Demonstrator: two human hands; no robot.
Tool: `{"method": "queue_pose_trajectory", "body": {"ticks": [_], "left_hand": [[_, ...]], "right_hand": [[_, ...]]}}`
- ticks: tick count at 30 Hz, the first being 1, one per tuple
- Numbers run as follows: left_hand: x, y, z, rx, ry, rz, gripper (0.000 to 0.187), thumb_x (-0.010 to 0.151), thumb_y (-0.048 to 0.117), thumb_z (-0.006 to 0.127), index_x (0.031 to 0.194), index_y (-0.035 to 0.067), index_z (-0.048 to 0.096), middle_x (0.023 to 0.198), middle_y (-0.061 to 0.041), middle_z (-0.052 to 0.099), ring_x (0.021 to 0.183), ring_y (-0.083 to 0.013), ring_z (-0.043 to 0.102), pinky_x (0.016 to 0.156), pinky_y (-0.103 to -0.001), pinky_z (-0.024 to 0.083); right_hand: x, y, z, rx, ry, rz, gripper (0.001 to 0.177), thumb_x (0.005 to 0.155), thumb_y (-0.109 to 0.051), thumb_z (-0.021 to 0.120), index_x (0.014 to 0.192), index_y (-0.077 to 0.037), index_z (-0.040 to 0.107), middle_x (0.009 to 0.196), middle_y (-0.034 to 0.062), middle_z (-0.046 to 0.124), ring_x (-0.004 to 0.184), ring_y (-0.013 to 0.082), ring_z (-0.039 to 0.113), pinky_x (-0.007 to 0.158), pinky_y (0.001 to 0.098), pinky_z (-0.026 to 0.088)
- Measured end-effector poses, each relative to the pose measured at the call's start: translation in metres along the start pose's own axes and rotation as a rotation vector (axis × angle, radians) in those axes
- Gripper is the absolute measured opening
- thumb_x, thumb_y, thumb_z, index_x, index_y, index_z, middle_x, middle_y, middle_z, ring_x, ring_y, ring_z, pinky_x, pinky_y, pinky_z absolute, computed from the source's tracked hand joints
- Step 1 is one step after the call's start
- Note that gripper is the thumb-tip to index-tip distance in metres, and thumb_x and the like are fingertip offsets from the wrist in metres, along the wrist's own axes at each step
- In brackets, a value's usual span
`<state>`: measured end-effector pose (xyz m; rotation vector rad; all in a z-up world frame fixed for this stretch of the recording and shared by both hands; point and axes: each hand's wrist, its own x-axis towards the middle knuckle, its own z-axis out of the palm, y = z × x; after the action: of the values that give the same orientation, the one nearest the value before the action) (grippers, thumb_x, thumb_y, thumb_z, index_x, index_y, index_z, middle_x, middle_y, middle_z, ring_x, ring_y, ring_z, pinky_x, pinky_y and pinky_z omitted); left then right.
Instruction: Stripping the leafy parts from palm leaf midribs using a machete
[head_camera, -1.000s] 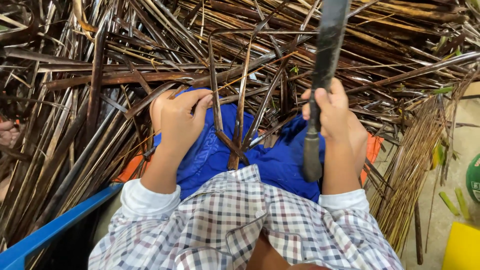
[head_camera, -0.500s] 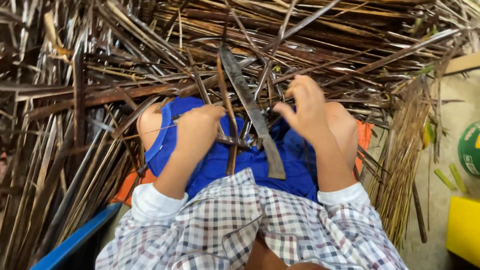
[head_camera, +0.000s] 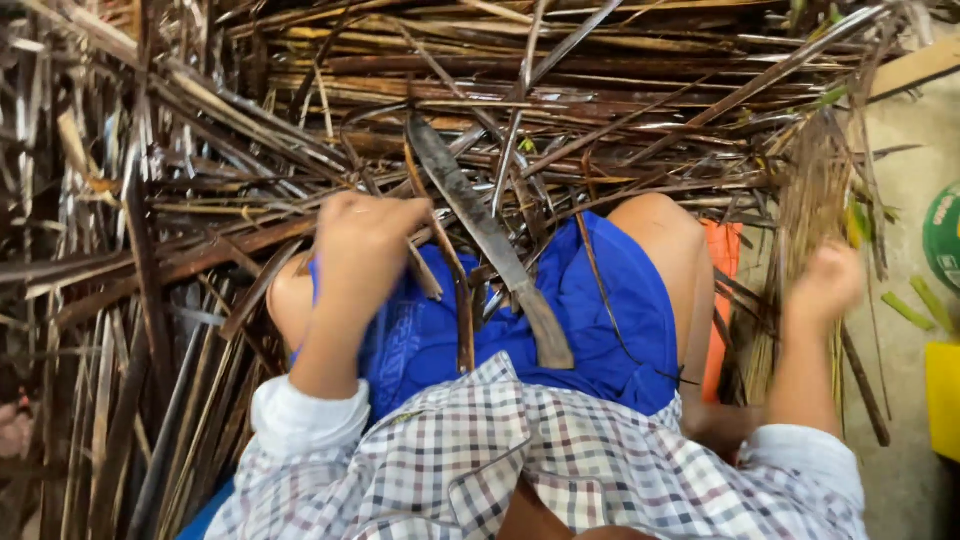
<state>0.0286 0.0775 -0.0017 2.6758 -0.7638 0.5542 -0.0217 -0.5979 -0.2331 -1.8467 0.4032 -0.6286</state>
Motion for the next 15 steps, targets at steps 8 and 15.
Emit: {"method": "queue_pose_trajectory", "body": {"ticks": [8, 15], "left_hand": [[-0.027, -0.037, -0.005, 0.159, 0.107, -0.2, 0.013, 0.102, 0.004, 0.072, 0.107, 0.015, 0.075, 0.093, 0.001, 0.074, 0.08, -0.0242, 0.065, 0.093, -0.04, 0.042], [-0.008, -0.017, 0.022, -0.107, 0.09, -0.238, 0.015, 0.096, 0.027, 0.082, 0.088, 0.014, 0.082, 0.081, 0.002, 0.077, 0.067, -0.0197, 0.067, 0.077, -0.04, 0.044]], "right_hand": [[-0.077, 0.096, -0.169, -1.156, 0.264, 0.173, 0.034, 0.101, -0.003, 0.051, 0.105, -0.013, 0.083, 0.099, 0.0156, 0.075, 0.08, 0.0413, 0.068, 0.069, 0.0531, 0.052], [-0.109, 0.058, -0.136, -0.975, 0.357, 0.913, 0.017, 0.1, -0.019, 0.07, 0.112, -0.01, 0.078, 0.121, 0.0274, 0.067, 0.099, 0.0504, 0.068, 0.079, 0.0562, 0.06]]}}
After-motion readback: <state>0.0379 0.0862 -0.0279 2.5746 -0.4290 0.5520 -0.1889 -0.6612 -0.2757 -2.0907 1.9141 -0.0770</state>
